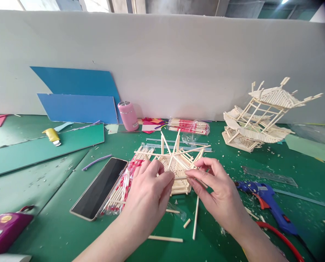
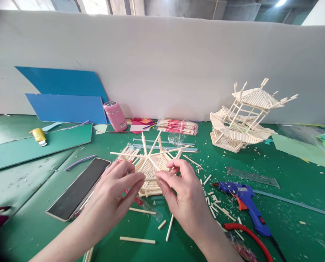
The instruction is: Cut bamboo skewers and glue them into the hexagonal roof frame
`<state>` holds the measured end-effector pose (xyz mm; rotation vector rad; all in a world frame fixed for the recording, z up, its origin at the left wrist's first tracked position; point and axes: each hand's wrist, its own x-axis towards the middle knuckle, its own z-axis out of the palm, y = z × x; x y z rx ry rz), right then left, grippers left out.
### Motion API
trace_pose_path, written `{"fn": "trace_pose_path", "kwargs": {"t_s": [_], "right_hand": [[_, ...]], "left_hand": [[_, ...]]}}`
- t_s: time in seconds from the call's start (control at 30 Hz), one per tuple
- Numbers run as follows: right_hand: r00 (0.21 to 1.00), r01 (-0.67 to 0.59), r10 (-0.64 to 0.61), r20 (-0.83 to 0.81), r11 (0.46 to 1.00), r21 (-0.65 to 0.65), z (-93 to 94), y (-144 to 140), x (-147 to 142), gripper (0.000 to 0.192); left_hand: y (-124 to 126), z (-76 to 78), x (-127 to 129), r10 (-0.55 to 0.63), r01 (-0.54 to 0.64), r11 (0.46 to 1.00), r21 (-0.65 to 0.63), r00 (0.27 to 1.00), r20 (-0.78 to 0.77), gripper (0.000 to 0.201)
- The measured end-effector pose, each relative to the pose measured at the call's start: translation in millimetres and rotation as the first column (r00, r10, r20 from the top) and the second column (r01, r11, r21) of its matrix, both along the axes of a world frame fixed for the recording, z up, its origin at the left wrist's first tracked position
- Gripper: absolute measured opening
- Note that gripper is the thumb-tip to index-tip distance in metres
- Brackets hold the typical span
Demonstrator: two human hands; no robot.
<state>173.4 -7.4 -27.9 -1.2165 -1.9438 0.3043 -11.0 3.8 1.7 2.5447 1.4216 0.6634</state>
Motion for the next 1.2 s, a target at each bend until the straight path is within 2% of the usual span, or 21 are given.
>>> {"fn": "trace_pose_path", "kwargs": {"t_s": [0.37,0.63,0.7,0.77,0.9,1.0,1.1,1.13,1.2], "right_hand": [[1.0,0.001,-0.001,0.003,1.0,0.003,-0.8,-0.2,-2.5,0.017],[1.0,0.01,-0.01,-0.019,1.0,-0.002,1.4,-1.2,-1.6,0.019],[0.997,0.057,-0.057,-0.053,0.998,0.013,4.9,-3.1,6.0,0.022],[0.983,0.167,-0.164,-0.081,0.986,0.025,5.9,-6.5,20.2,0.023],[0.901,0.43,-0.432,-0.032,0.901,-0.056,-7.9,-22.4,66.0,0.021],[0.79,0.609,-0.606,0.089,0.762,-0.221,-26.0,-42.9,105.1,0.029],[0.73,0.682,-0.624,0.278,0.642,-0.351,-41.3,-65.3,138.0,0.034],[0.705,0.709,-0.625,0.335,0.616,-0.344,-45.6,-72.0,146.9,0.033],[0.663,0.746,-0.631,0.403,0.599,-0.291,-54.3,-83.3,161.7,0.032]], "left_hand": [[0.2,2.0,1.7,0.025,-0.025,0.999,-0.026,1.0,0.009,0.02],[1.1,8.1,6.8,0.012,-0.013,1.0,-0.008,0.997,-0.081,0.026],[2.3,9.2,7.0,0.0,0.0,1.0,-0.004,0.996,-0.084,0.027],[3.8,10.0,7.2,-0.012,0.012,1.0,0.004,0.996,-0.086,0.028],[5.9,9.7,7.8,-0.029,0.029,1.0,0.005,0.996,-0.085,0.03],[5.8,7.4,7.6,-0.042,0.043,0.999,0.017,0.997,-0.07,0.03],[5.0,5.1,7.3,-0.039,0.04,0.999,0.035,0.999,-0.033,0.027],[4.5,4.9,7.0,-0.033,0.034,0.998,0.045,0.999,-0.01,0.025],[2.7,5.4,5.8,-0.025,0.021,0.997,0.081,0.998,0.05,0.021]]}}
